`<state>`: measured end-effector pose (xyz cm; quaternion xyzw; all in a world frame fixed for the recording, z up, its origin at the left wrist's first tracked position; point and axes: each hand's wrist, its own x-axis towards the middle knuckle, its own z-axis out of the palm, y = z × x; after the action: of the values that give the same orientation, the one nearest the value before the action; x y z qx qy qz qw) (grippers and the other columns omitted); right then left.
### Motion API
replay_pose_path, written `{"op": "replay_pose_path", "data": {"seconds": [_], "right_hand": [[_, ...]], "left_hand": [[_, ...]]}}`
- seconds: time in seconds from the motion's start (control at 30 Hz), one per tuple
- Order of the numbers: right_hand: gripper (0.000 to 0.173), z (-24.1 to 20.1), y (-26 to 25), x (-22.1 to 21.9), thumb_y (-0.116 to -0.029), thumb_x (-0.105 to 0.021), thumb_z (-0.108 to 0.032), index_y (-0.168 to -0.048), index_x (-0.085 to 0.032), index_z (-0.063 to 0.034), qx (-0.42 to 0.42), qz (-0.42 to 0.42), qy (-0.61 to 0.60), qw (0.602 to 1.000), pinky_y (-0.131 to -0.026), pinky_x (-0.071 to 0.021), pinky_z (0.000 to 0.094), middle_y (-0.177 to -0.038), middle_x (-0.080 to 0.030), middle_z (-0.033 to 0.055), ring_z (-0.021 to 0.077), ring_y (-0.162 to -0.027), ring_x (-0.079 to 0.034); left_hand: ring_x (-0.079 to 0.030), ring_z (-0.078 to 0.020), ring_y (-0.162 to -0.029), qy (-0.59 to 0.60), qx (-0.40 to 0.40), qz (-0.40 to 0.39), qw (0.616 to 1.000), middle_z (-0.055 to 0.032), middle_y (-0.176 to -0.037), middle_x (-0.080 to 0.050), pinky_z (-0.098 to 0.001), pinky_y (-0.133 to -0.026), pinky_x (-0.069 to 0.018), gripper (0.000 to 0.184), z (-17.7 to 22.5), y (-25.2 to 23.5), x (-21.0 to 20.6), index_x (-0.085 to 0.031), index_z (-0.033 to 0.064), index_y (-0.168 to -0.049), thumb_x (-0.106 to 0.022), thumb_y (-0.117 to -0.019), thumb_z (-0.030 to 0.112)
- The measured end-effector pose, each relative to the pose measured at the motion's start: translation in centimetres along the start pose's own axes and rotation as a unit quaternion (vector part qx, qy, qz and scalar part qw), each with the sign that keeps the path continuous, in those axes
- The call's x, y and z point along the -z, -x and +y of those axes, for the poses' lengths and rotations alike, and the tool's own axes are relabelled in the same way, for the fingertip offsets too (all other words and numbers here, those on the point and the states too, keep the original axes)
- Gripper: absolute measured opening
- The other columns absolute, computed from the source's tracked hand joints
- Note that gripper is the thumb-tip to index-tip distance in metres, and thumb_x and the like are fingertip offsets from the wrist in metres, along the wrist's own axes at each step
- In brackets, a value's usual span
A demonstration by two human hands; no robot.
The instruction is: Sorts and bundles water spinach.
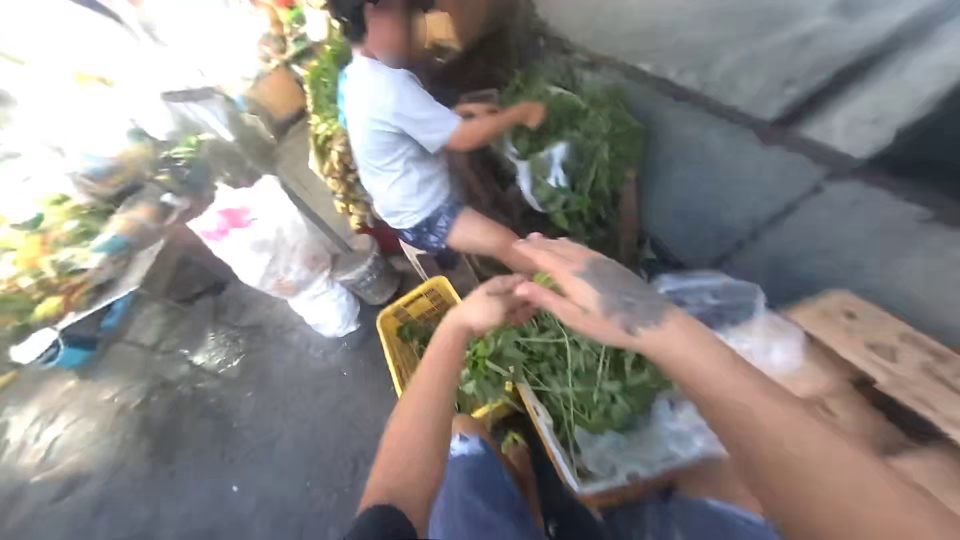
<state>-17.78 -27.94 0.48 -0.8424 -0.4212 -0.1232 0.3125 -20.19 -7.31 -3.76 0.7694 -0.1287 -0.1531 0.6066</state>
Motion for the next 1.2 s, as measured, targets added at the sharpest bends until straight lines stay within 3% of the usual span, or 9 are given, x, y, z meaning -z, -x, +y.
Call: {"op": "replay_pose_path", "data": {"seconds": [0.17, 0.33, 0.4, 0.6, 0.67, 0.73, 0.87, 1.0, 1.2], "right_hand": [[0.051, 1.0, 3.4, -1.8, -0.1093, -0.038, -0.039, -0.146, -0.055, -0.0079, -0.03, -0.112, 0.054, 0.992, -0.114, -0.0439, 0.0534, -0.148, -0.056, 0.016, 0.0331, -0.138, -0.053], [0.035, 2.2, 6.7, -3.3, -0.1071, -0.048, -0.033, -0.116, -0.075, -0.0128, 0.086, 0.002, 0.094, 0.992, -0.071, -0.061, 0.0464, -0.097, -0.069, 0.0116, 0.0295, -0.084, -0.071], [0.035, 2.7, 7.3, -3.8, -0.1082, -0.047, -0.032, -0.113, -0.075, -0.0125, 0.113, 0.019, 0.073, 0.991, -0.067, -0.061, 0.0425, -0.092, -0.068, 0.0106, 0.0271, -0.079, -0.07], [0.021, 1.8, 12.5, -7.9, -0.1007, -0.059, -0.025, -0.105, -0.078, -0.0169, -0.047, 0.036, -0.02, 0.998, -0.072, -0.0612, 0.0395, -0.093, -0.07, 0.0061, 0.02, -0.083, -0.07], [0.035, 3.7, 14.8, -9.5, -0.1041, -0.06, -0.035, -0.134, -0.069, -0.0186, -0.155, -0.049, -0.107, 0.981, -0.086, -0.0603, 0.0416, -0.111, -0.071, 0.0076, 0.0196, -0.096, -0.07], [0.045, 7.7, 17.3, -11.3, -0.1046, -0.06, -0.032, -0.146, -0.056, -0.016, -0.275, -0.049, -0.223, 0.934, -0.089, -0.0613, 0.0422, -0.123, -0.07, 0.0108, 0.0204, -0.099, -0.072], [0.028, 20.1, 23.9, -13.1, -0.1029, -0.06, -0.022, -0.124, -0.07, -0.0059, -0.489, 0.065, -0.121, 0.861, -0.091, -0.0591, 0.0491, -0.11, -0.073, 0.0142, 0.0258, -0.097, -0.072], [0.031, 29.6, 25.2, -12.6, -0.0913, -0.072, -0.023, -0.119, -0.072, -0.0095, -0.597, -0.059, 0.053, 0.798, -0.096, -0.053, 0.0624, -0.122, -0.068, 0.0198, 0.0388, -0.114, -0.065], [0.033, 37.6, 25.0, -14.6, -0.0874, -0.076, -0.035, -0.115, -0.075, -0.0168, -0.564, -0.279, 0.168, 0.759, -0.09, -0.0538, 0.0664, -0.134, -0.061, 0.0172, 0.0418, -0.124, -0.059]], "left_hand": [[-0.053, -0.004, -0.068, -0.078, -0.011, -0.059, 0.995, 0.0003, -0.084, -0.061, -0.0231, -0.063, -0.047, 0.032, -0.6, 0.7, -1.2, -0.063, -0.0003, -0.111, -0.039, -0.1105, 0.019], [-0.05, -0.0011, -0.063, -0.028, 0.041, -0.131, 0.99, 0.0031, -0.085, -0.061, -0.019, -0.056, -0.0423, 0.031, -1.9, 2.1, -2.0, -0.062, 0.0042, -0.109, -0.037, -0.1122, 0.022], [-0.047, -0.0016, -0.057, 0.004, 0.042, -0.142, 0.989, 0.0031, -0.079, -0.06, -0.0185, -0.051, -0.0389, 0.03, -2.2, 2.7, -2.4, -0.061, 0.0049, -0.109, -0.036, -0.112, 0.022], [-0.071, -0.0222, -0.101, -0.332, -0.003, -0.027, 0.943, -0.0102, -0.109, -0.073, -0.0483, -0.092, -0.0581, 0.03, -6.1, 5.0, -7.0, -0.066, 0.0076, -0.128, -0.045, -0.1094, 0.018], [-0.071, -0.0318, -0.103, -0.389, 0.035, -0.019, 0.92, -0.0155, -0.11, -0.072, -0.0587, -0.092, -0.0561, 0.031, -9.5, 4.1, -6.5, -0.065, 0.0066, -0.127, -0.043, -0.1094, 0.02], [-0.07, -0.0309, -0.105, -0.362, 0.08, 0.015, 0.929, -0.0165, -0.114, -0.071, -0.0572, -0.094, -0.0552, 0.034, -11.8, 3.9, -4.3, -0.063, 0.004, -0.13, -0.04, -0.11, 0.02], [-0.07, -0.02, -0.097, -0.287, 0.077, 0.1, 0.95, -0.0136, -0.107, -0.07, -0.0452, -0.089, -0.0588, 0.038, -14.1, 4.3, 0.9, -0.062, -0.0023, -0.124, -0.037, -0.1082, 0.021], [-0.053, -0.0034, -0.067, -0.288, 0.05, 0.15, 0.944, 0.0004, -0.081, -0.056, -0.0255, -0.063, -0.0485, 0.044, -15.2, 1.8, 3.5, -0.062, 0.0018, -0.107, -0.036, -0.1093, 0.037], [-0.053, -0.0001, -0.064, -0.25, 0.116, 0.101, 0.956, 0.0034, -0.08, -0.059, -0.0216, -0.059, -0.0481, 0.041, -17.9, -4.8, 1.7, -0.064, 0.0047, -0.109, -0.035, -0.1095, 0.034]]}}
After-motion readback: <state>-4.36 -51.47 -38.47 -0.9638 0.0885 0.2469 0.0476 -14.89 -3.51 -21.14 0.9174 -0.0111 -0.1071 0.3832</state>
